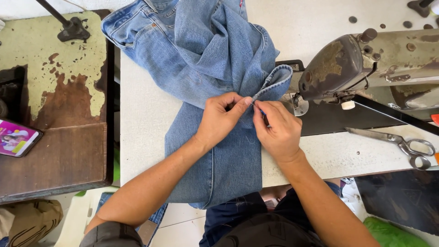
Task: Inspecting a pair of jeans for loose threads, trimming them with a small blade, and then folding the jeans.
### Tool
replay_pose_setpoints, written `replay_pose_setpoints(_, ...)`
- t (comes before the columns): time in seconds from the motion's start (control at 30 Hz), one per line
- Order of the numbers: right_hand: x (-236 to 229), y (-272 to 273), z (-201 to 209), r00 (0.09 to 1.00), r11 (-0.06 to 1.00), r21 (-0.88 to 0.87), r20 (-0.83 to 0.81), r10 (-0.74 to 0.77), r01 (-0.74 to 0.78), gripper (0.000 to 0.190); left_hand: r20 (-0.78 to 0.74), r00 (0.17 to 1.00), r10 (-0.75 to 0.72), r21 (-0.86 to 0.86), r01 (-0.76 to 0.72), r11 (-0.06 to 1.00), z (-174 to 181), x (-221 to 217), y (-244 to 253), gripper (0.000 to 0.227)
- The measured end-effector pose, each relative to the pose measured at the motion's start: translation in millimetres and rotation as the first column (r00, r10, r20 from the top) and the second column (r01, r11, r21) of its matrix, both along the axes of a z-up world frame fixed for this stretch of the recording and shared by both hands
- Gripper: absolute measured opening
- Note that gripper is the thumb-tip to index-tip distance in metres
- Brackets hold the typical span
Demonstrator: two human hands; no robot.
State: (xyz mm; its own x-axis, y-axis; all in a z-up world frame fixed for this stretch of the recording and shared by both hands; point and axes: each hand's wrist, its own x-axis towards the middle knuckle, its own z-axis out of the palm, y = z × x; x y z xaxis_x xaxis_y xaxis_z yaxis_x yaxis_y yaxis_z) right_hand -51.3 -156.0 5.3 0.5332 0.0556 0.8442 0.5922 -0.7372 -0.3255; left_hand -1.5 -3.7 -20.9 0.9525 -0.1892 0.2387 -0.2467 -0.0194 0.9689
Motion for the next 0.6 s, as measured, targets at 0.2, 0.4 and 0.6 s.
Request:
replay_pose_setpoints(0.2, 7.4, -3.3, -16.1, 0.993, 0.987, -0.121, 0.064, -0.102, 0.110, 0.011, 0.185, 0.983, -0.012, 0.083, -0.004, 0.997, 16.4, -6.6, 0.6, 0.026)
replay_pose_setpoints(0.4, 6.9, -3.3, -2.7, 0.997, 0.980, 0.186, -0.013, 0.077, -0.073, 0.017, 0.178, 0.983, -0.037, 0.096, 0.020, 0.995, 19.6, -9.5, -1.0, 0.025)
replay_pose_setpoints(0.6, -20.6, -5.2, -7.7, 0.801, 0.753, 0.633, -0.538, 0.262, 0.179, 0.040, 0.097, 0.993, -0.071, 0.041, 0.067, 0.997, -3.3, -0.3, 0.0, 0.027)
